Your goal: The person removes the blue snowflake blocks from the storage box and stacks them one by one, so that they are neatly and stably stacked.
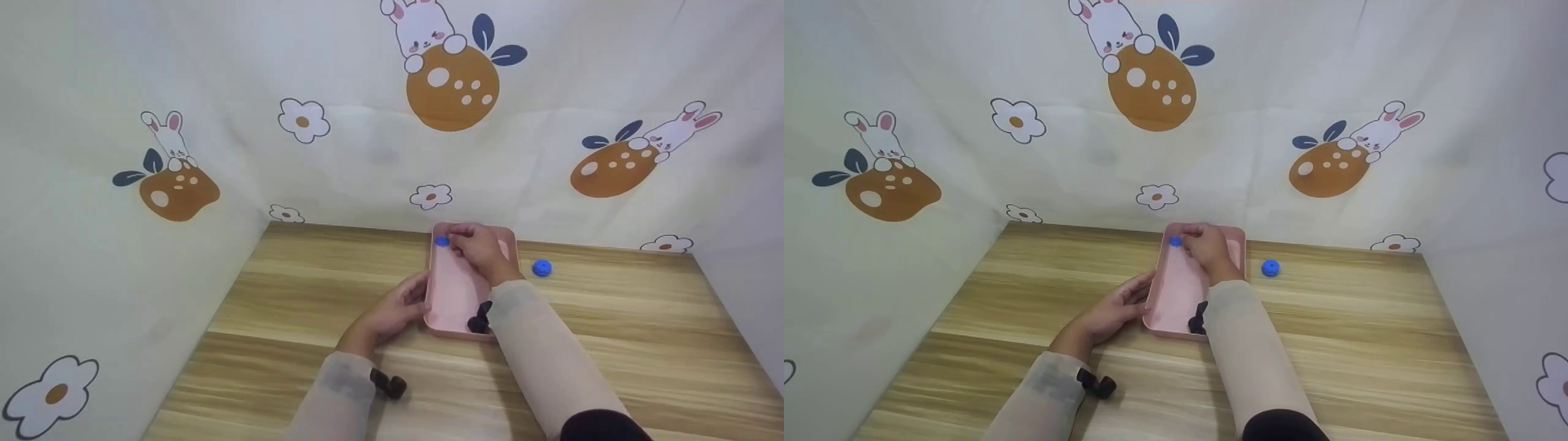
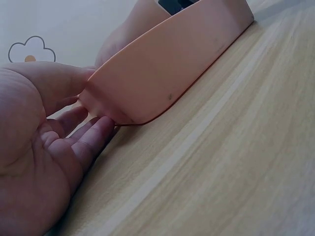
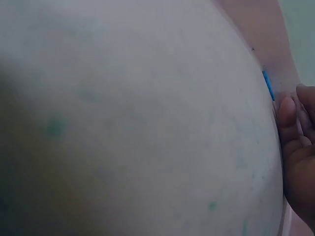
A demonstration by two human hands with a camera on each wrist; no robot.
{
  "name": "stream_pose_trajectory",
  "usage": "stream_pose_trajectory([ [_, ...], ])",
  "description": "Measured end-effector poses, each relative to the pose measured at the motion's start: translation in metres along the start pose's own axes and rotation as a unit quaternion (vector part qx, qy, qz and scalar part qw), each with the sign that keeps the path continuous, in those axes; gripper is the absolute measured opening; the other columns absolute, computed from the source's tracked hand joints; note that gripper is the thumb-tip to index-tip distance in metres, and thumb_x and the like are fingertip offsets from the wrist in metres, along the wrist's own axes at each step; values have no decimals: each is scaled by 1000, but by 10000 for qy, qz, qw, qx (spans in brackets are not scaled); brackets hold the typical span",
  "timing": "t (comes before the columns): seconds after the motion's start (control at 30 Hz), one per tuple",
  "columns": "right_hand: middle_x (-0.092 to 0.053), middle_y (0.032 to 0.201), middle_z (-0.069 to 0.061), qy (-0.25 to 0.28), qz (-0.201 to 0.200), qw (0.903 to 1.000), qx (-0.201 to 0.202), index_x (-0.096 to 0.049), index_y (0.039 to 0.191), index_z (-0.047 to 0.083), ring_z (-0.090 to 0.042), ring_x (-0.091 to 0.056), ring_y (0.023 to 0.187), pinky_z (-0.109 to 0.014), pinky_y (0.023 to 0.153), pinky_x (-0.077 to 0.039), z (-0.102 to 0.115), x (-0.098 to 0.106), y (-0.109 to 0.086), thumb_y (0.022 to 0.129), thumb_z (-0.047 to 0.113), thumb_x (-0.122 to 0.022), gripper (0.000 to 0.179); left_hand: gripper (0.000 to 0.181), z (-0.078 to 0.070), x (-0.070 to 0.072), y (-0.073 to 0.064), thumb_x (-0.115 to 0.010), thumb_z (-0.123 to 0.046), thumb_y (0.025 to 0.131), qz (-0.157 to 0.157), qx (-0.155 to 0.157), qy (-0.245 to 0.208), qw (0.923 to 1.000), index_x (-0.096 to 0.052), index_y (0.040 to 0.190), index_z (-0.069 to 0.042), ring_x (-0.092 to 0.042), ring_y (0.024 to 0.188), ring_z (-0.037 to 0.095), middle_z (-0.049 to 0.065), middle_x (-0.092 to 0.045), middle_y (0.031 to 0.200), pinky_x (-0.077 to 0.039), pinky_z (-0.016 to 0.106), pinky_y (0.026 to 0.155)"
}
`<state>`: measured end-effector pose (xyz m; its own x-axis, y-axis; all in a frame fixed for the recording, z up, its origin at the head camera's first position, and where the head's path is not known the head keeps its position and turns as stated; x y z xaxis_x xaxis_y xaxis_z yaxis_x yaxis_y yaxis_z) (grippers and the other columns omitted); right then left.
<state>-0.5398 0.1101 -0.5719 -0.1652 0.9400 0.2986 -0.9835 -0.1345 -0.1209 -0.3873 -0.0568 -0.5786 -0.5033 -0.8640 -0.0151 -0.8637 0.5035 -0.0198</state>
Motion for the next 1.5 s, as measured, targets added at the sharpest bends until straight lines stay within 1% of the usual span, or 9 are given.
stream_pose_trajectory([
  [0.13,-73,125,-8,-478,18,9989,0,-71,138,15,-22,-67,100,-27,81,-60,-1,-1,1,104,21,-66,35,75,-1,0,1,-58,1,104,15,-20,-31,10000,-24,170,-4,-24,166,37,19,-25,178,-23,51,137],
  [0.23,-72,131,-7,-642,44,9979,-1,-70,141,15,-23,-67,105,-29,85,-60,-2,-2,2,105,21,-65,37,75,-1,0,0,-59,0,104,-18,-6,-20,10000,-24,170,-4,-24,166,37,19,-26,178,-22,51,137],
  [0.43,-70,143,-6,-813,64,9967,-20,-72,138,16,-27,-65,130,-42,110,-59,-4,-6,4,103,24,-71,37,74,1,-1,0,-59,-1,104,-18,74,40,10000,-24,170,-5,-22,167,35,18,-24,178,-22,50,137],
  [0.57,-72,141,-10,-1060,154,9938,305,-72,138,11,-31,-64,138,-47,120,-53,2,-10,4,98,21,-78,41,74,0,-2,0,-57,0,105,51,5,-41,10000,-23,170,-5,-21,167,34,17,-23,179,-23,50,137],
  [0.77,-74,137,-14,-1597,245,9849,626,-74,135,6,-33,-67,132,-49,118,-54,10,-15,3,96,15,-78,40,74,0,-3,0,-56,1,105,74,-10,-68,9999,-22,170,-4,-21,168,34,18,-22,179,-25,49,136],
  [1.0,-74,133,-13,-1924,281,9791,602,-76,130,5,-31,-67,125,-49,116,-55,14,-18,2,96,17,-78,36,74,-1,-2,-1,-57,0,105,44,-47,-2,10000,-22,170,-4,-23,167,35,19,-24,178,-28,49,135],
  [1.27,-75,117,-9,-1532,178,9869,471,-76,117,9,-28,-67,110,-44,107,-59,8,-12,4,94,20,-82,26,74,-2,-2,-1,-57,0,105,-27,-9,6,10000,-25,170,-8,-25,166,33,16,-25,178,-27,49,136],
  [1.43,-74,127,-6,-1203,183,9911,539,-80,114,12,-26,-65,118,-41,106,-57,5,-10,6,99,17,-73,17,74,-2,-2,-2,-57,-1,105,-29,1,-5,10000,-24,171,-8,-25,166,34,16,-25,179,-28,50,135],
  [1.5,-73,128,-5,-1147,193,9917,541,-80,116,13,-25,-65,115,-36,98,-58,5,-8,5,101,17,-69,19,75,-2,-2,-2,-58,-1,104,-35,36,-5,10000,-24,171,-8,-25,166,34,16,-25,178,-28,50,135],
])
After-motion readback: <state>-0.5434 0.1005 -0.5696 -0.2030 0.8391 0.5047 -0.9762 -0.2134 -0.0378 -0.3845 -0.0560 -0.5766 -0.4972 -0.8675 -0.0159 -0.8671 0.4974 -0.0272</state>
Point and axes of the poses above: each hand's wrist, its own y-axis towards the middle knuckle, its own x-axis out of the back of the hand, z = x × y, the point moved 10 cm from there along y, towards the middle knuckle
